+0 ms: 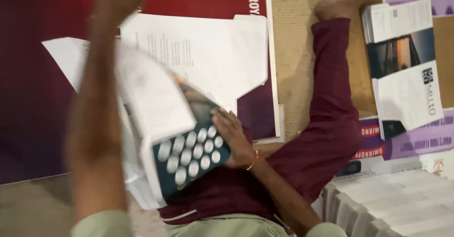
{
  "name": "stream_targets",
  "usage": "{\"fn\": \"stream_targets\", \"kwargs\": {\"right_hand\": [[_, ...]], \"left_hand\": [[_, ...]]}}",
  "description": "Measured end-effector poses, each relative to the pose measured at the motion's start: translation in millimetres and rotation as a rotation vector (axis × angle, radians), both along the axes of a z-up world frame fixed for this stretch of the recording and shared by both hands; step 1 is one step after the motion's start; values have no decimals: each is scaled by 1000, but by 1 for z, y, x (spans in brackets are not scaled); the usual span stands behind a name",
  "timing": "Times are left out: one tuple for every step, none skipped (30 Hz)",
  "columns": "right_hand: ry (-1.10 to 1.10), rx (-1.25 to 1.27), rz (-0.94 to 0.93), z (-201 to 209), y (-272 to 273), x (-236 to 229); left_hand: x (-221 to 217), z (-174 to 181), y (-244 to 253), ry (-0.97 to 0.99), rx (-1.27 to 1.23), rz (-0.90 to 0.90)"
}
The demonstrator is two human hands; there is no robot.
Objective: The person sits on the floor and assembles booklets by inserting a perforated sheet into a folded cover. They repeatedly pick up a cover, open it, insert the sheet, and place the finished booklet aside.
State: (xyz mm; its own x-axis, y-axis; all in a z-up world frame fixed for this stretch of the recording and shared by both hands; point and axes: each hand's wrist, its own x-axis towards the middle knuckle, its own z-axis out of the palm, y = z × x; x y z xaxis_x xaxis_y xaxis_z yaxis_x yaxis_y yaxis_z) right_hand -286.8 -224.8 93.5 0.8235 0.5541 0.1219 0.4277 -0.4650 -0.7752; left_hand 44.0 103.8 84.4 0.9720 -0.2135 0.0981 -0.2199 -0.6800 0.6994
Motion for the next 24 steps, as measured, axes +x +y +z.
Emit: {"fn": "stream_targets", "kwargs": {"right_hand": [[-35,-28,61,8,2,-3],[-74,-54,127,13,4,-3],[-99,-82,136,16,5,-3],[-120,-112,152,18,5,-5],[-141,-142,167,19,6,-9],[-155,-172,156,18,6,-9],[-170,-202,145,17,6,-12],[-177,-232,133,16,6,-16],[-144,-215,126,12,5,-15],[-104,-202,110,9,4,-17],[-64,-188,94,6,2,-18],[-54,-183,86,3,1,-18],[-44,-177,77,1,0,-18],[-37,-165,67,-1,1,-16],[-35,-168,49,0,1,-15],[-32,-166,33,0,3,-16],[-29,-165,18,1,5,-16],[-37,-141,-3,1,5,-15],[-45,-118,-24,0,5,-13],[-59,-97,-38,-2,2,-9],[-23,-75,-85,-4,-1,-6],[17,-51,-133,-5,-3,-4],[57,-28,-183,-7,-6,-3],[56,-34,-275,-8,-9,-1]], "left_hand": [[-4,24,5,75,-14,-33],[-7,42,4,148,-28,-63],[-3,53,-8,195,61,-95],[1,56,-18,247,148,-122],[6,52,-22,298,234,-149],[8,38,-33,147,146,-103],[7,16,-53,-5,58,-57],[15,-8,-77,-65,121,-127],[14,-33,-97,223,286,-95],[8,-59,-127,177,301,-80],[-1,-82,-151,132,316,-65],[-8,-101,-163,137,346,-66],[-19,-117,-174,142,375,-67],[-25,-127,-179,144,411,-68],[-27,-133,-181,136,412,-69],[-29,-135,-179,130,417,-67],[-30,-135,-176,125,422,-64],[-31,-134,-175,120,417,-64],[-33,-132,-174,115,412,-63],[-31,-129,-175,104,404,-54],[-32,-126,-176,88,381,-39],[-35,-125,-176,75,360,-27],[-38,-123,-176,61,339,-15],[-40,-123,-176,48,316,-13]]}}
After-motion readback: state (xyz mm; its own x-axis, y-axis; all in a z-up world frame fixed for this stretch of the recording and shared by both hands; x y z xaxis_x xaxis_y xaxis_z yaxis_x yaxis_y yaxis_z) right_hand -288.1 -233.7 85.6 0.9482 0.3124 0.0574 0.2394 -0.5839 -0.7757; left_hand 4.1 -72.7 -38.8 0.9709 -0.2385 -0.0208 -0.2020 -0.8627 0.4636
